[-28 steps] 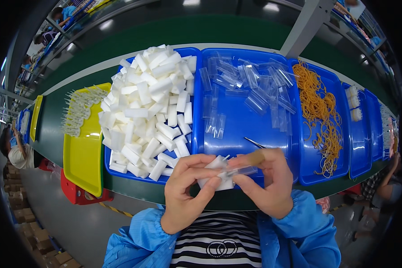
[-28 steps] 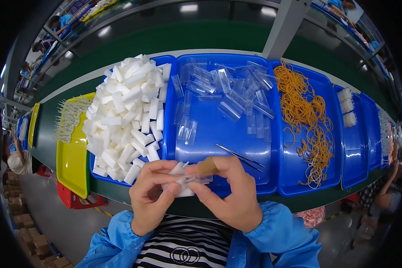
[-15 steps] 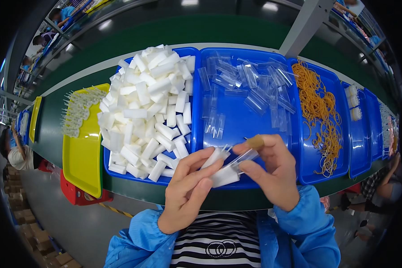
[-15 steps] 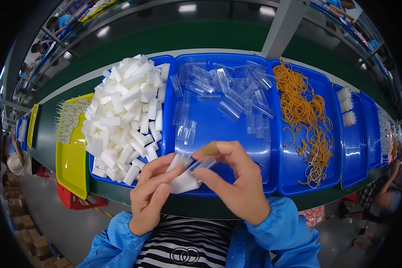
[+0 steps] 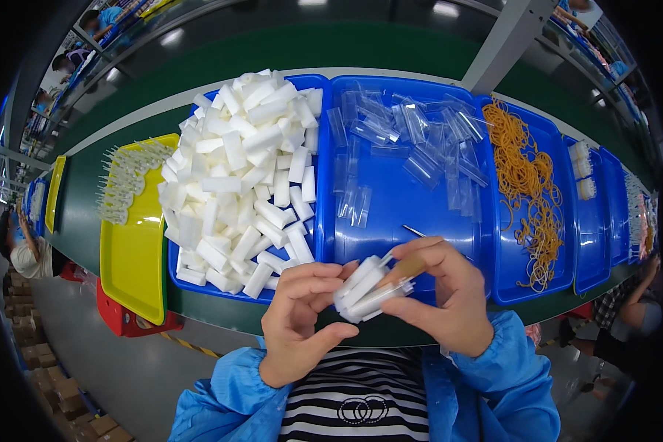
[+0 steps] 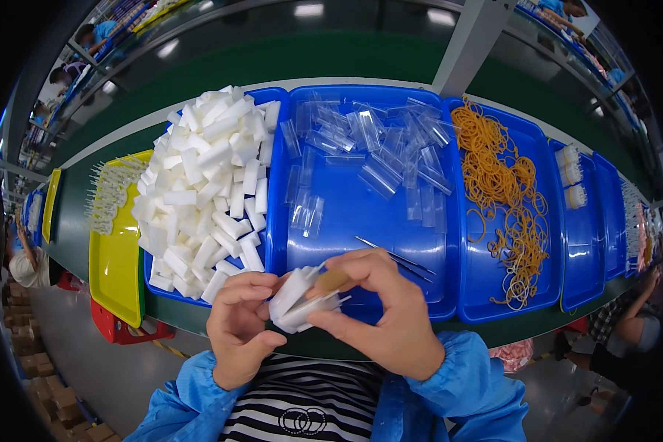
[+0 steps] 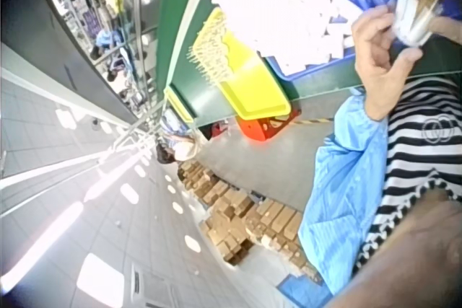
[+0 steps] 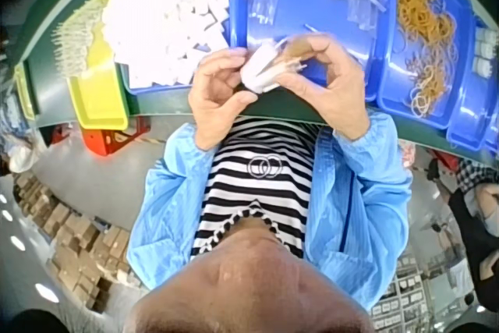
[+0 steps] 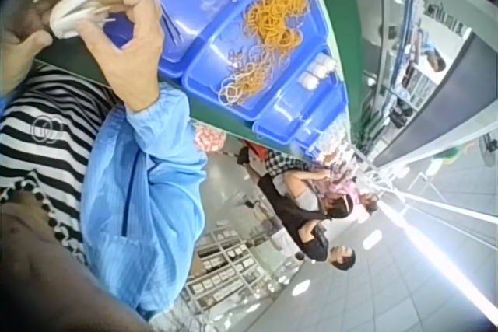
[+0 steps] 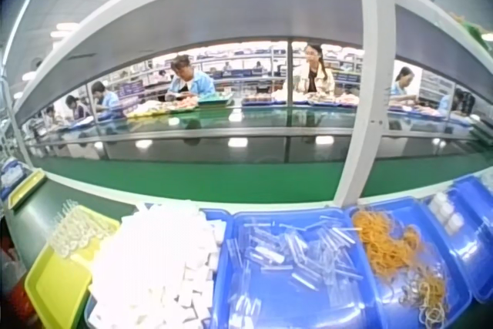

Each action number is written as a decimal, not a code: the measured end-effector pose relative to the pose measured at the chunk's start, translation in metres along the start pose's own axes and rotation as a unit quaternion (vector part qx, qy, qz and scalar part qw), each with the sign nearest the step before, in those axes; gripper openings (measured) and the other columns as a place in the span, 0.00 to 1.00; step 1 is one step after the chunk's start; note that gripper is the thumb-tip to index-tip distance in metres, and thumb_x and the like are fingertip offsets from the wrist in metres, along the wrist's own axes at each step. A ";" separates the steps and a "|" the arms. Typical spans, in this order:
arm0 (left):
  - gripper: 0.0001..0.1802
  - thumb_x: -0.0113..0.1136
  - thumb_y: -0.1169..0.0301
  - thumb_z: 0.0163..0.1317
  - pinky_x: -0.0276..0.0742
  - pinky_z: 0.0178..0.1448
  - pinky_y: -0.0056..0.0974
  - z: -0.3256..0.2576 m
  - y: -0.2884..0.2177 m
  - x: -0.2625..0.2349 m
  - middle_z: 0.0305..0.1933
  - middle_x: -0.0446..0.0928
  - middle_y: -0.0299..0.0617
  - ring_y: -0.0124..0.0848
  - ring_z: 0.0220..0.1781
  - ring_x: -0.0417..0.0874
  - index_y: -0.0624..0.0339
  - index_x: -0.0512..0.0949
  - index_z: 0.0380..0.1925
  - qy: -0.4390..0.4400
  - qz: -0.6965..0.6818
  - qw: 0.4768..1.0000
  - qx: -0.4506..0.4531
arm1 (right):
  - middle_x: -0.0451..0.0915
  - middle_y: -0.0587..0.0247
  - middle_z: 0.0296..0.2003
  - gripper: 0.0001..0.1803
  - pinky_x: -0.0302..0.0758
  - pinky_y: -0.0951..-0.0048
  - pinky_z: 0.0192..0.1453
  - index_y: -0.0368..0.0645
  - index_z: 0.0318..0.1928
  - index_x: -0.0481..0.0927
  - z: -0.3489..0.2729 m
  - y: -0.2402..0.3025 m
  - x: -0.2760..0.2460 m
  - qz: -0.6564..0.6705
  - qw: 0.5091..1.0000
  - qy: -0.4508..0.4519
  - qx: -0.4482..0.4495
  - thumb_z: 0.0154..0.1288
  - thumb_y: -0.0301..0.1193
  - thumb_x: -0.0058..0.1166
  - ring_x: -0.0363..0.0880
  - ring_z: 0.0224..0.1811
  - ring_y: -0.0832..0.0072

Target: The person assembles small white cylindrical components by inserting them into clear plastic sleeves and securing them with rubber bands. They repeatedly pick up components from a blue tray, insert them into sleeves, and use a rubber band to bundle them together.

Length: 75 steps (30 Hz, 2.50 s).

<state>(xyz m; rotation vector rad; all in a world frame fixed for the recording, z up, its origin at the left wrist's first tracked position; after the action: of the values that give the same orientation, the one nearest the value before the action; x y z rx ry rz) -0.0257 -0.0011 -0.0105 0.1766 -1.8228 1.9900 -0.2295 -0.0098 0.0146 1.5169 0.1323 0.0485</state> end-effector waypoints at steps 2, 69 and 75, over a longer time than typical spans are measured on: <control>0.22 0.67 0.88 0.55 0.77 0.68 0.48 -0.001 0.001 -0.003 0.57 0.67 0.52 0.49 0.62 0.77 0.71 0.73 0.50 0.008 -0.010 1.000 -0.016 | 0.79 0.58 0.47 0.17 0.76 0.70 0.58 0.38 0.44 0.80 0.000 0.001 -0.001 0.029 1.000 0.008 0.006 0.54 0.25 0.72 0.79 0.52 0.70; 0.12 0.66 0.84 0.56 0.78 0.59 0.38 0.018 -0.006 0.006 0.56 0.77 0.53 0.41 0.56 0.82 0.67 0.84 0.42 -0.056 0.307 0.947 0.073 | 0.82 0.52 0.48 0.20 0.74 0.64 0.65 0.34 0.51 0.71 0.012 -0.004 0.016 0.032 0.998 -0.013 -0.049 0.60 0.19 0.63 0.83 0.52 0.68; 0.16 0.67 0.83 0.57 0.78 0.60 0.39 0.015 -0.004 0.007 0.58 0.75 0.54 0.40 0.56 0.81 0.64 0.85 0.47 -0.040 0.321 0.943 0.082 | 0.83 0.53 0.47 0.19 0.75 0.70 0.59 0.34 0.51 0.73 0.013 -0.007 0.007 0.032 0.999 0.002 -0.003 0.63 0.24 0.65 0.82 0.53 0.70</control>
<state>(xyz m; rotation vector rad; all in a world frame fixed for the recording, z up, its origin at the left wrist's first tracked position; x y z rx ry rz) -0.0331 -0.0137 -0.0021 -0.3413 -1.9260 2.6054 -0.2213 -0.0219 0.0083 1.5149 0.0864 0.1020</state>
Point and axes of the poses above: each hand's wrist, its own z-axis towards the middle knuckle, its own x-axis out of the palm, y = z × x, the point moved 1 cm from there along z, towards the middle knuckle
